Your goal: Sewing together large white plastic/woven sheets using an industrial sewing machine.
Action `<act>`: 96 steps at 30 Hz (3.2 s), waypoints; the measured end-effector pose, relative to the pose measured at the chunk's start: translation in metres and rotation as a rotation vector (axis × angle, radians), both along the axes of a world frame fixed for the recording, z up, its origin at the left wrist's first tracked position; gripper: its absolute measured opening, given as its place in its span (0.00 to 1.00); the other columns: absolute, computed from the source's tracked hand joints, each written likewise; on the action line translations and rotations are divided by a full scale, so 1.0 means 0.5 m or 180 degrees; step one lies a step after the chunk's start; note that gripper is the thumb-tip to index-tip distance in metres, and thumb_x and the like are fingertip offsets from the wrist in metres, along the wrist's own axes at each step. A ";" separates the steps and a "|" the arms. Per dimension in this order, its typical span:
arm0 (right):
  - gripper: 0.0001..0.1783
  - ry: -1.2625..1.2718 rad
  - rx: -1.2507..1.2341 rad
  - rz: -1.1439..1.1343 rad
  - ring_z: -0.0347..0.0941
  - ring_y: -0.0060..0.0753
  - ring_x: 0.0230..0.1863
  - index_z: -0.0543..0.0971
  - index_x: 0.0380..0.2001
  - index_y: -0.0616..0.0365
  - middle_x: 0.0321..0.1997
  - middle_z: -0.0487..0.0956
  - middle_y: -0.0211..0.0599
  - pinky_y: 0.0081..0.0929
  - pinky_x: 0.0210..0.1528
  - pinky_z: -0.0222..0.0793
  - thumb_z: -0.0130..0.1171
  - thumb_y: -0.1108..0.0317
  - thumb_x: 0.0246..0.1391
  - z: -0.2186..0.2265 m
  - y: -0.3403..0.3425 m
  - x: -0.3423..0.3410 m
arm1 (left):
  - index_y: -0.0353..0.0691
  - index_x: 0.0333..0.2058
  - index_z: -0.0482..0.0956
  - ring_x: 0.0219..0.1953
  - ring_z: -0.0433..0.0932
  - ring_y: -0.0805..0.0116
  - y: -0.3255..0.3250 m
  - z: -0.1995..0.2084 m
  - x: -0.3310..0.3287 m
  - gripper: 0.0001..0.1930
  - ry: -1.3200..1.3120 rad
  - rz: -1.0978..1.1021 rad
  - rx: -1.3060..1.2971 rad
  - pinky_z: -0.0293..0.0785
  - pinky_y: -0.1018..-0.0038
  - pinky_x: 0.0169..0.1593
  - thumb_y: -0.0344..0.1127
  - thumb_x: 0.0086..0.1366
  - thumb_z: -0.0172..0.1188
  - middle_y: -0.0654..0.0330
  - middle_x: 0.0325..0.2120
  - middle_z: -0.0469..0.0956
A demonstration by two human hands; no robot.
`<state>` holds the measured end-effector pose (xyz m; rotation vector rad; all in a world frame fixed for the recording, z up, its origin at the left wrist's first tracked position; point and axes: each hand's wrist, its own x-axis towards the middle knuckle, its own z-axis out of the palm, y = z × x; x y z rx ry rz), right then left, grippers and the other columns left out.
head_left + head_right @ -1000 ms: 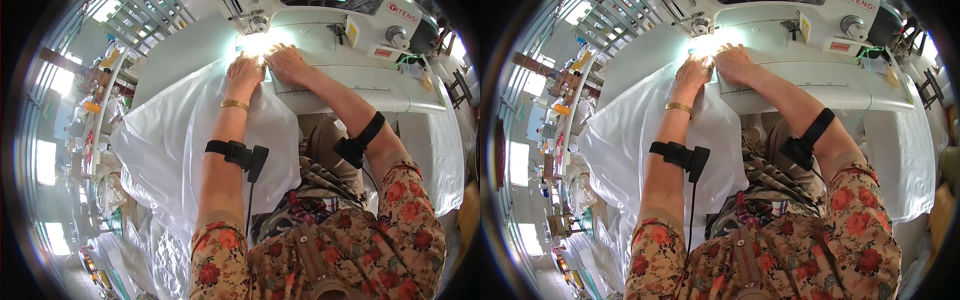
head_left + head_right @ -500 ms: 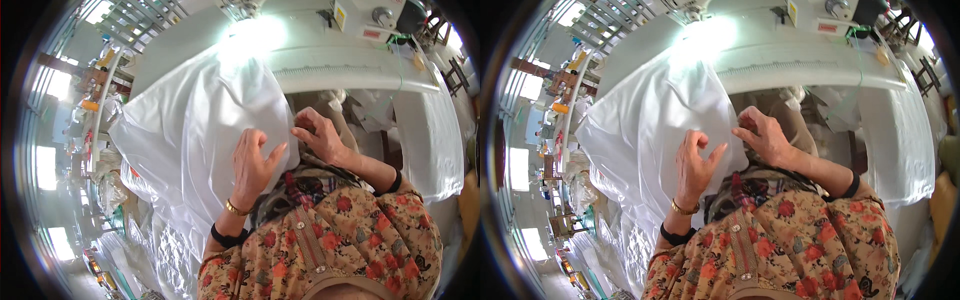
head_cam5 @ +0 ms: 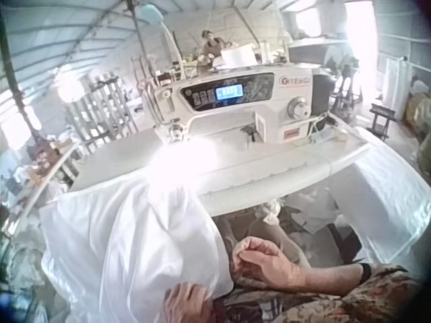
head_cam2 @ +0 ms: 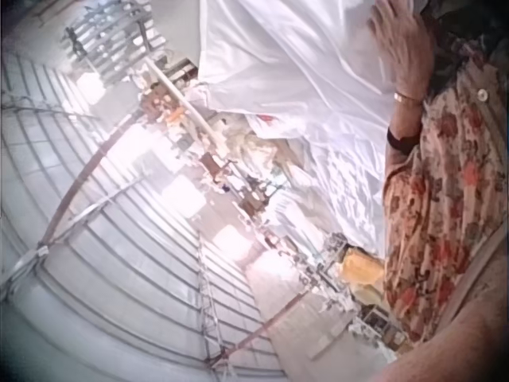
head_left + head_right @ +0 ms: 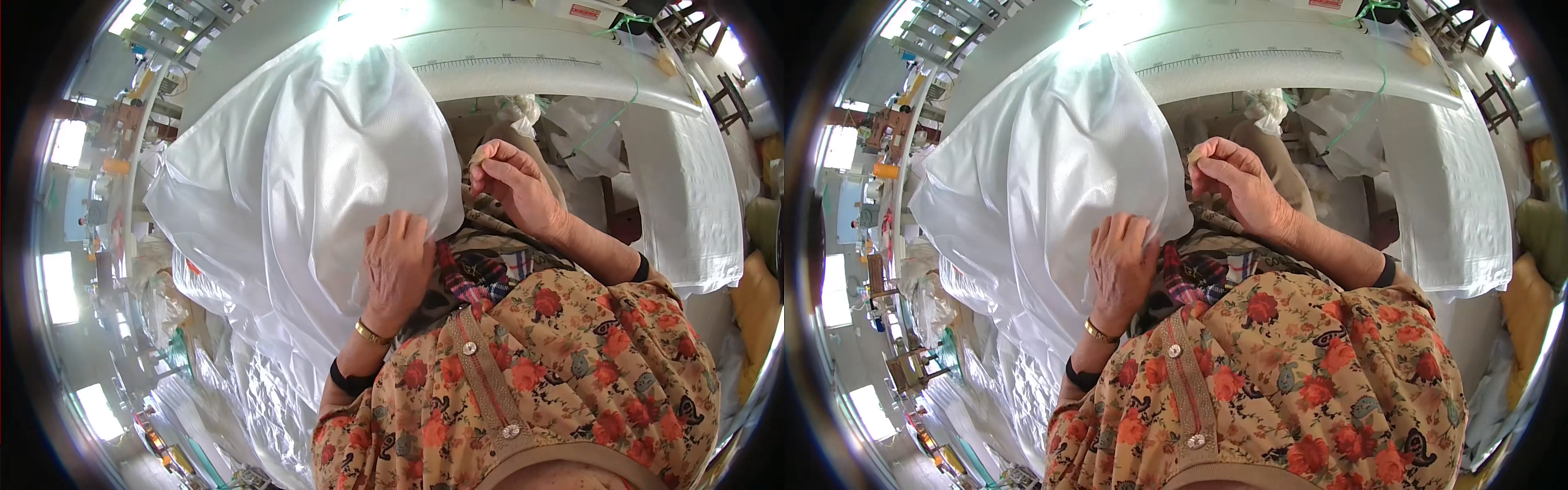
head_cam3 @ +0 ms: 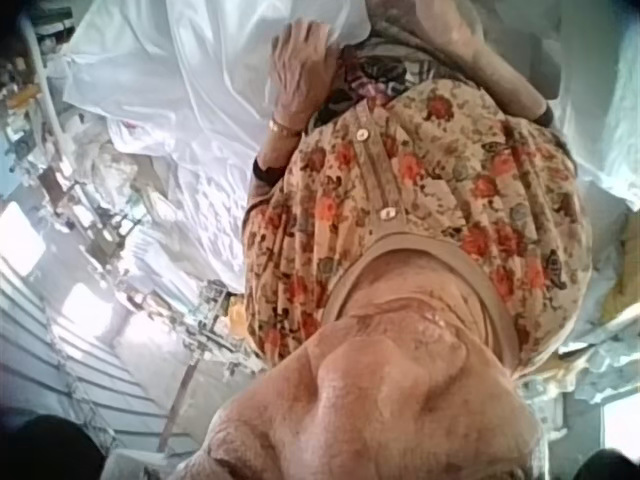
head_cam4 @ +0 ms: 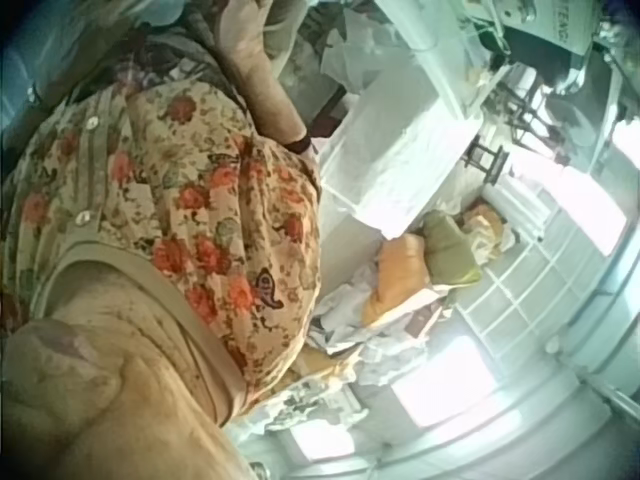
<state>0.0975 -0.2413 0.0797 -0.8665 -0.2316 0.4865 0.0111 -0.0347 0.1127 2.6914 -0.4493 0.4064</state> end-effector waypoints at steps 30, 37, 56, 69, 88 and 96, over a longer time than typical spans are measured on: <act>0.23 -0.3135 -0.3556 -0.0841 0.74 0.50 0.25 0.69 0.51 0.64 0.26 0.77 0.45 0.37 0.30 0.70 0.61 0.66 0.56 0.052 -0.009 -0.023 | 0.33 0.34 0.72 0.22 0.72 0.60 0.038 0.011 -0.013 0.05 0.0334 0.0393 -0.1186 0.68 0.70 0.28 0.27 0.62 0.58 0.53 0.24 0.73; 0.27 -0.0317 -0.2624 0.0860 0.73 0.27 0.21 0.73 0.52 0.64 0.21 0.78 0.36 0.27 0.25 0.70 0.64 0.60 0.53 0.010 0.067 -0.016 | 0.32 0.28 0.71 0.20 0.64 0.73 0.033 0.011 -0.006 0.07 0.0517 0.0297 -0.1429 0.63 0.75 0.26 0.26 0.61 0.61 0.58 0.20 0.68; 0.25 -0.0226 -0.2368 0.0293 0.73 0.27 0.21 0.67 0.50 0.69 0.22 0.77 0.41 0.24 0.23 0.70 0.62 0.64 0.56 0.033 0.074 -0.034 | 0.33 0.26 0.69 0.18 0.62 0.71 0.059 0.012 -0.010 0.09 0.1023 0.0601 -0.1733 0.61 0.73 0.24 0.25 0.57 0.63 0.57 0.17 0.66; 0.08 -0.1479 -0.1811 0.0986 0.70 0.22 0.26 0.77 0.32 0.63 0.22 0.76 0.30 0.24 0.29 0.65 0.58 0.67 0.58 0.032 0.085 -0.058 | 0.34 0.30 0.73 0.20 0.70 0.64 0.071 0.052 -0.012 0.06 0.0407 0.0667 -0.1348 0.66 0.72 0.26 0.24 0.56 0.62 0.55 0.20 0.72; 0.17 -0.3880 -0.3311 0.0645 0.74 0.50 0.19 0.75 0.32 0.61 0.14 0.73 0.42 0.42 0.24 0.68 0.60 0.56 0.56 0.090 0.102 -0.084 | 0.32 0.31 0.74 0.25 0.62 0.81 0.056 -0.009 -0.015 0.03 0.1439 0.0475 -0.2827 0.64 0.79 0.28 0.24 0.60 0.59 0.65 0.18 0.67; 0.09 -0.3964 -0.3035 0.1129 0.71 0.47 0.18 0.72 0.31 0.58 0.14 0.72 0.36 0.39 0.35 0.69 0.59 0.64 0.54 0.103 0.108 -0.079 | 0.32 0.35 0.74 0.26 0.63 0.80 0.066 0.010 -0.015 0.03 0.1271 0.0216 -0.2678 0.65 0.80 0.30 0.26 0.64 0.54 0.65 0.20 0.69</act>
